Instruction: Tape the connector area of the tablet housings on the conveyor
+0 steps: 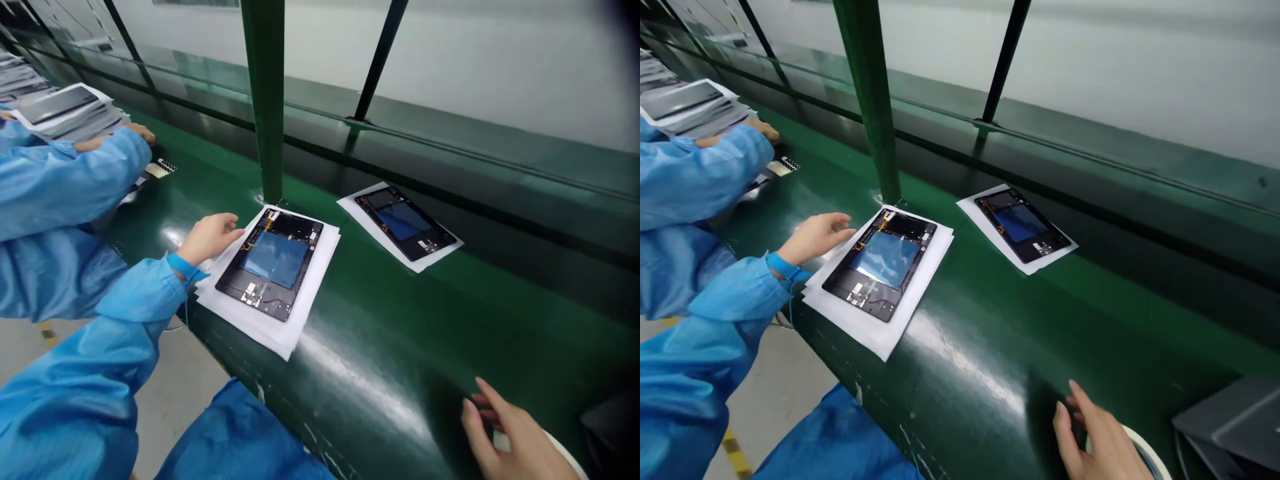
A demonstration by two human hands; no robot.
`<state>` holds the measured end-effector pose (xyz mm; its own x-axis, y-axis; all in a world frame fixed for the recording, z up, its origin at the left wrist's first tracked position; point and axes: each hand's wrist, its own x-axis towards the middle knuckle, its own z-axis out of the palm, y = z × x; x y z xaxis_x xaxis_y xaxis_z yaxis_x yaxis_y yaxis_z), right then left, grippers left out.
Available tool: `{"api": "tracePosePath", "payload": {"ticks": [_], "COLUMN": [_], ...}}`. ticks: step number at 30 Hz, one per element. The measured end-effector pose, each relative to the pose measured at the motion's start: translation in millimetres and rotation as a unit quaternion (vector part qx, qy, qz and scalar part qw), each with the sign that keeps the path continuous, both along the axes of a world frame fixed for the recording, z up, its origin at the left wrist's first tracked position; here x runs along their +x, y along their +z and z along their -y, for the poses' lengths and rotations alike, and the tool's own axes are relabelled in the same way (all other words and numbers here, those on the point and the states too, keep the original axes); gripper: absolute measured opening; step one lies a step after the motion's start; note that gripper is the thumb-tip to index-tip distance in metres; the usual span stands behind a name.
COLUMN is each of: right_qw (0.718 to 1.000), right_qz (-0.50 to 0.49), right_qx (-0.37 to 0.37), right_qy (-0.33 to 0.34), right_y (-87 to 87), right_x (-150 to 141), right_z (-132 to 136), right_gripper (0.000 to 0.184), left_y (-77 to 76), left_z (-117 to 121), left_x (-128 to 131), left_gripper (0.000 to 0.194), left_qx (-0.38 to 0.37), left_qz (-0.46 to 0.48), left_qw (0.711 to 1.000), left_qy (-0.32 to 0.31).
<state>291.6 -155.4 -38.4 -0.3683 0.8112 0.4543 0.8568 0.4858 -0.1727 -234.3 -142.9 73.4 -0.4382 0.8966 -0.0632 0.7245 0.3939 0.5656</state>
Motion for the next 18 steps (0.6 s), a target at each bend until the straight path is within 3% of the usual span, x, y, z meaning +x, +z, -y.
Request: {"api": "tracePosePath", "payload": {"ticks": [3,6,9,11,13,18], "right_qw": [0.995,0.986,0.977,0.953,0.945,0.928], "right_qz": [0.063,0.13,0.21,0.283,0.301,0.333], "right_qx": [0.059,0.084,-0.008,-0.104,-0.128,-0.167], "right_qy": [0.039,0.06,0.036,-0.004,-0.013,-0.017], "right_y": [17.9,38.5,49.9,51.5,50.4,45.2], "right_x": [-16,-56,-112,-148,-176,-210], "right_z": [-14,-54,-115,-156,-189,-226], "right_gripper": [0.037,0.036,0.037,0.037,0.037,0.03], "left_y": [-21.5,-44.0,-62.0,-68.8,-72.3,-76.8], "left_z": [11,18,16,15,15,15], "left_x": [-10,-21,-31,-36,-38,-39], "left_gripper": [0.04,0.04,0.042,0.042,0.04,0.035], "left_qx": [0.055,0.073,0.105,0.121,0.127,0.125], "left_qz": [0.007,0.051,0.07,0.082,0.094,0.094], "left_qw": [0.998,0.996,0.99,0.987,0.985,0.986], "left_qy": [0.014,0.021,0.057,0.07,0.068,0.065]}}
